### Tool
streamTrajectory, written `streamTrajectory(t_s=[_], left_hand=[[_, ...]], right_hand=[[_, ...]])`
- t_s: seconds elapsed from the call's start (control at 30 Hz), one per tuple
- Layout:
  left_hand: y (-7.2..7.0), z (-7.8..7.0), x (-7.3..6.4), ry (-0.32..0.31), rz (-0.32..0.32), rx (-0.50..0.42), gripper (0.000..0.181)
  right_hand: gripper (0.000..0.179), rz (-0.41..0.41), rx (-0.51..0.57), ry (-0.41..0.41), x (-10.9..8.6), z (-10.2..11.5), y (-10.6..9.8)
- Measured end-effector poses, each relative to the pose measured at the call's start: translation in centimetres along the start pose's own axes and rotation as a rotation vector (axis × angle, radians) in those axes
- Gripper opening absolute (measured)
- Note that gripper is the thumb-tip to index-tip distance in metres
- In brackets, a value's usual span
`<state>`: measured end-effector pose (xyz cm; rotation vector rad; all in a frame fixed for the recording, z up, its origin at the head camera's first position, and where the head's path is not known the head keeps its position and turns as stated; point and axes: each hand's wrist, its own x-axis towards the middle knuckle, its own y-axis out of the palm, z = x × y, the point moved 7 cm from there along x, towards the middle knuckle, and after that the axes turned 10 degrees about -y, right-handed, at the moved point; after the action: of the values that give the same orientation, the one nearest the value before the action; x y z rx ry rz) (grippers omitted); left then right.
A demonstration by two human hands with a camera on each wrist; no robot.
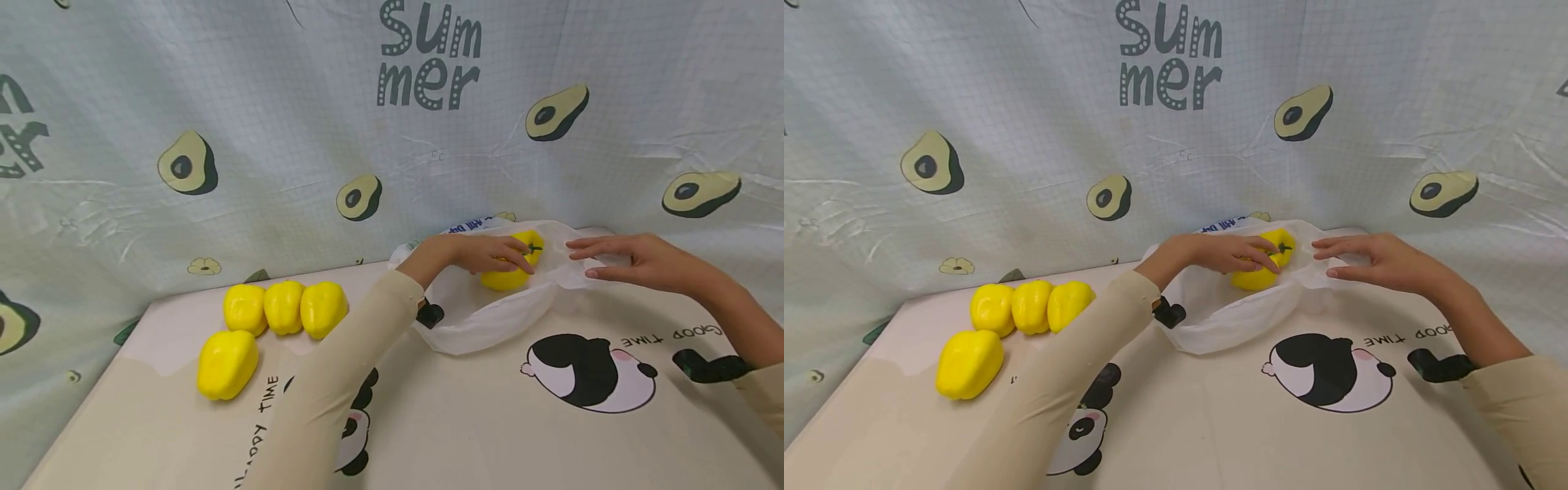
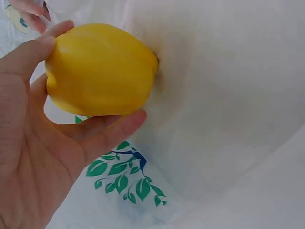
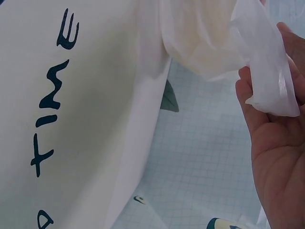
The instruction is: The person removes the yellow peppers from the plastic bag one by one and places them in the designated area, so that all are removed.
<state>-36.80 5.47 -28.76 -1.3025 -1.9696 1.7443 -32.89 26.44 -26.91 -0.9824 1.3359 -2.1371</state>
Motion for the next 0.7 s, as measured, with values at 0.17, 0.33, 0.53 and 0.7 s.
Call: streamTrajectory(t_s=[0.17,0.33,0.53,0.7], left_hand=[[0.2,0.1,0.3,0.03,-0.101,0.127,0.057],[0.2,0.5,0.4,0.017,-0.193,0.103,0.058],[-0.1,0.7,-0.5,-0.013,-0.212,-0.054,0.06],[-0.5,0.6,-2.2,-0.003,-0.206,-0.16,0.058]], right_hand=[[0.038,-0.007,0.015,0.001,-0.1,0.0,0.0],[0.039,-0.011,0.023,-0.022,-0.2,0.2,-0.1],[0.038,-0.014,0.02,-0.02,-0.3,0.5,-0.2],[0.037,-0.02,0.009,-0.012,-0.4,0.5,-0.2]])
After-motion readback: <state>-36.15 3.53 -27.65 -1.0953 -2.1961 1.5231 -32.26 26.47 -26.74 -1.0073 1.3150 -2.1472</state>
